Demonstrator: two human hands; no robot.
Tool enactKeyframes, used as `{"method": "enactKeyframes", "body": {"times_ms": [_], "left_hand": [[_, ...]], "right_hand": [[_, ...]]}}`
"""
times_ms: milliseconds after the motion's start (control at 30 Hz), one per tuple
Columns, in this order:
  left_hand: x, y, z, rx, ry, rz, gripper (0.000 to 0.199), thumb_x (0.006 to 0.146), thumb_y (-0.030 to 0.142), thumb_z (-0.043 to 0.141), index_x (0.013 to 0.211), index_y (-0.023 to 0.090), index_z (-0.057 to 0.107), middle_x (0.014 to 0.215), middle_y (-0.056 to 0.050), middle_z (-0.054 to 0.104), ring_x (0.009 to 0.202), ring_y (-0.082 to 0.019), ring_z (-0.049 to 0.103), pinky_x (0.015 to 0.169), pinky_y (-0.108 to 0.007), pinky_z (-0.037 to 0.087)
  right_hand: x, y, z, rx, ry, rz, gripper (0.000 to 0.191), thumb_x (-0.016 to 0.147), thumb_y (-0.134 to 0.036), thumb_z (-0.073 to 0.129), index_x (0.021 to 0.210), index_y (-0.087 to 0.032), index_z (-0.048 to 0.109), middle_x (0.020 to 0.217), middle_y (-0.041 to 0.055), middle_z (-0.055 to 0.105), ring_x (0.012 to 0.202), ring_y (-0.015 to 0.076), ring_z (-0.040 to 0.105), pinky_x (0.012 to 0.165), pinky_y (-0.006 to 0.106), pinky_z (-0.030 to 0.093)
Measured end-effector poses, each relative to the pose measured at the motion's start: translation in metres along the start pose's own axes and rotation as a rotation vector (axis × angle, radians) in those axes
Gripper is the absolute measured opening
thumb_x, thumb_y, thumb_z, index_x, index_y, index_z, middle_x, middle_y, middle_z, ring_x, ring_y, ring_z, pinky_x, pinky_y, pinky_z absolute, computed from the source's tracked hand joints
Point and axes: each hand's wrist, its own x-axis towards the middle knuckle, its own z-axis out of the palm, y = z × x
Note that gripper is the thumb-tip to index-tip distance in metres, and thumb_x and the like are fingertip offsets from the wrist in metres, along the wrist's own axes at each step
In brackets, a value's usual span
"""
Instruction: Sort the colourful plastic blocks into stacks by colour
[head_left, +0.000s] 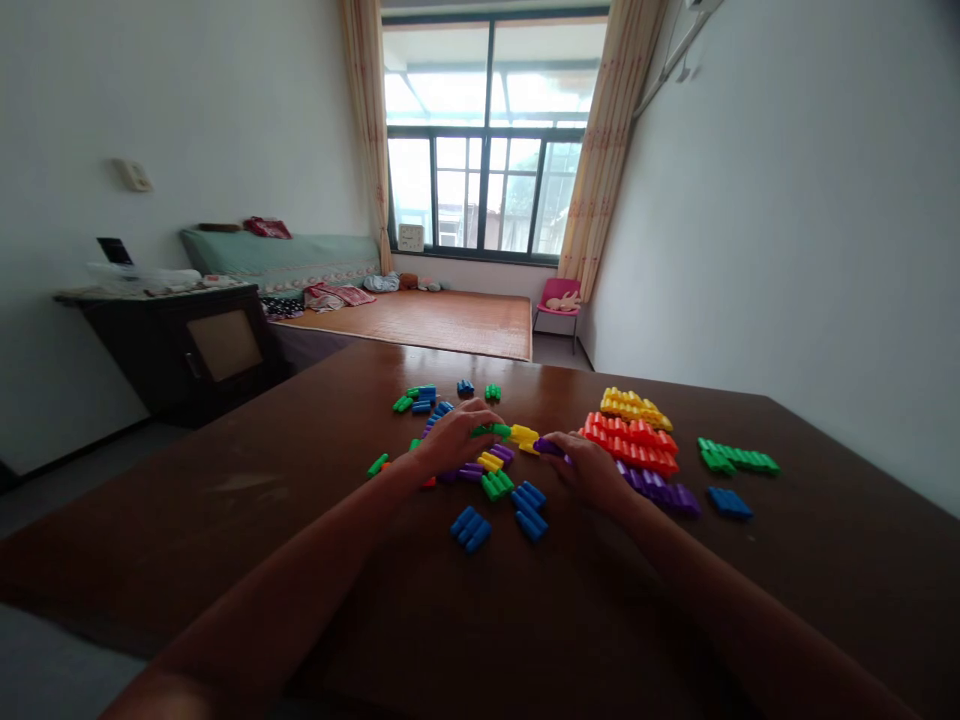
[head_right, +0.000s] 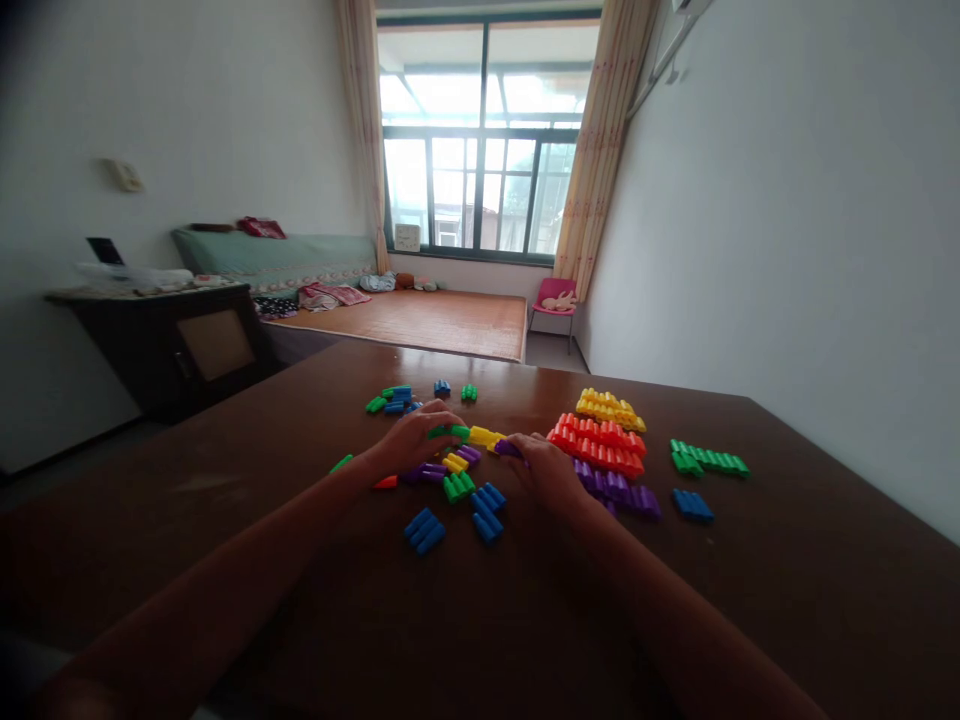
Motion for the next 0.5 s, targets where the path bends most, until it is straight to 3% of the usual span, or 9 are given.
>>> {"method": "enactKeyframes", "body": {"times_ms": [133,233,367,500], "left_hand": [[0.000,-0.008,-0.002,-0.101,0.019,-0.094,0.021,0.084,0.034,0.063,0.096,0.018,0.070,0.095,-0.005,0.060,0.090,-0.018,0.059,0.083,-0.029,0.047],[0.001,-0.004,0.004,-0.176,-0.043,-0.057,0.024,0.084,0.036,0.064,0.098,0.018,0.070,0.097,-0.005,0.063,0.091,-0.018,0.060,0.083,-0.028,0.048],[0.002,0.002,0.010,-0.223,-0.059,-0.050,0.026,0.082,0.037,0.066,0.099,0.018,0.072,0.095,-0.005,0.066,0.089,-0.018,0.061,0.081,-0.029,0.048],[0.005,-0.002,0.007,-0.436,0.035,-0.234,0.032,0.076,0.043,0.072,0.092,0.015,0.070,0.084,-0.005,0.066,0.081,-0.019,0.062,0.073,-0.030,0.050]], "right_hand": [[0.000,0.001,0.005,0.061,0.006,0.008,0.041,0.089,-0.035,0.054,0.128,-0.024,0.053,0.106,0.0079,0.068,0.094,0.0231,0.063,0.082,0.037,0.050],[0.004,-0.008,0.005,0.115,0.088,-0.063,0.050,0.084,-0.039,0.061,0.131,-0.026,0.052,0.119,0.0093,0.063,0.102,0.0254,0.060,0.091,0.042,0.048],[0.006,-0.016,0.004,0.212,0.080,-0.047,0.032,0.091,-0.042,0.050,0.115,-0.025,0.062,0.099,0.0057,0.068,0.087,0.0223,0.063,0.081,0.037,0.051],[0.005,-0.011,0.005,0.198,0.109,0.058,0.035,0.090,-0.044,0.049,0.113,-0.021,0.062,0.092,0.0065,0.068,0.085,0.0240,0.063,0.079,0.039,0.051]]}}
